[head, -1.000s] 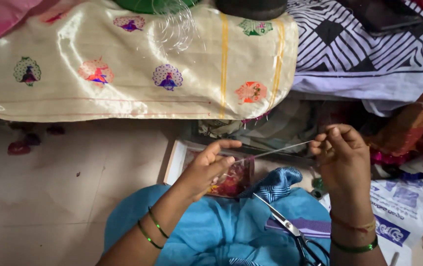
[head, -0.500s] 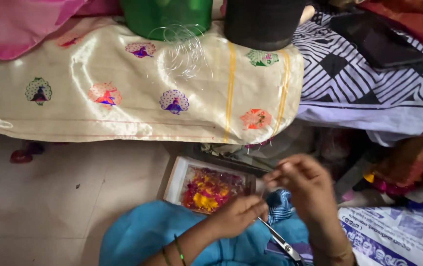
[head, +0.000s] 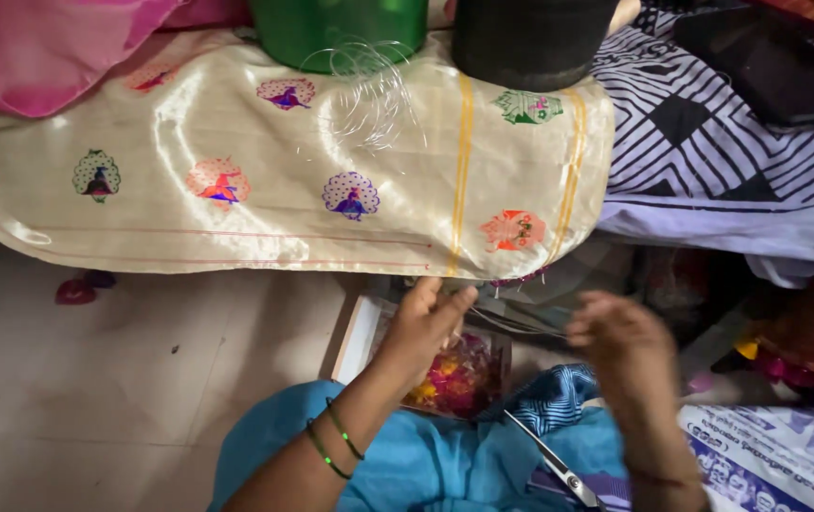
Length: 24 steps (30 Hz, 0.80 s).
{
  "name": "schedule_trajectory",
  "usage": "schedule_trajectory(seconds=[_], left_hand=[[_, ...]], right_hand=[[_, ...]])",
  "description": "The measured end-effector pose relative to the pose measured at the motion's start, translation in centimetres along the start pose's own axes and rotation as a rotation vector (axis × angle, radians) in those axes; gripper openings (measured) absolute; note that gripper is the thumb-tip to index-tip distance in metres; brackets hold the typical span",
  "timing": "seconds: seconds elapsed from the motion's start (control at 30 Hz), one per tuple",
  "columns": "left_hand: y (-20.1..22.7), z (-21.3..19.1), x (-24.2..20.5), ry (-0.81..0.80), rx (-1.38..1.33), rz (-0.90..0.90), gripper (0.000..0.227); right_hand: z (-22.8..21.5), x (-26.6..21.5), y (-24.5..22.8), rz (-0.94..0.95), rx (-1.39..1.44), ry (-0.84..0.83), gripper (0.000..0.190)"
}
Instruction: A person is sewing decorative threads and elements onto the edge of a saree.
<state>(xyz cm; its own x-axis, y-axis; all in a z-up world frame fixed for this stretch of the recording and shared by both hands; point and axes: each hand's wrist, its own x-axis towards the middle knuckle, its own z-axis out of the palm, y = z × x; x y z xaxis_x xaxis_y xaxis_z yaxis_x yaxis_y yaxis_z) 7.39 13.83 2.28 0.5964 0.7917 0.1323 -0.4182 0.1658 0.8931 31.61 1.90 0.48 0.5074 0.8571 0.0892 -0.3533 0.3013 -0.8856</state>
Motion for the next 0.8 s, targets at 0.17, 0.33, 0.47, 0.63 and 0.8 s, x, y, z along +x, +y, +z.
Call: schedule_trajectory(seconds=[0.17,0.33,0.47,0.63,0.8], left_hand=[[-0.5,0.7,-0.2,-0.010,-0.137,0.018,0.006],[-0.9,0.2,-0.2,-0.047,-0.021,0.054,0.016],[-0.1,0.7,-0.3,-0.059,0.001,0.153,0.012],[0.3,1.0,-0.5,-0.078,-0.015,0.185,0.012],[-0.1,1.0,-0.4,-0.100,-0.076,0.159,0.011]], right_hand=[[5.2,0.7,5.8,0.202,-0.073,-0.064,0.025],[9.3,0.5,5.4,0.117,0.106,-0.186,0.022],[10.5,-1.0,3.7,0.025,0.104,-0.151,0.022],[9.2,-1.4,4.3,-0.037,0.009,-0.121,0.021],[8.2,-1.1,5.2,-0.069,-0.013,-0.154,0.019]])
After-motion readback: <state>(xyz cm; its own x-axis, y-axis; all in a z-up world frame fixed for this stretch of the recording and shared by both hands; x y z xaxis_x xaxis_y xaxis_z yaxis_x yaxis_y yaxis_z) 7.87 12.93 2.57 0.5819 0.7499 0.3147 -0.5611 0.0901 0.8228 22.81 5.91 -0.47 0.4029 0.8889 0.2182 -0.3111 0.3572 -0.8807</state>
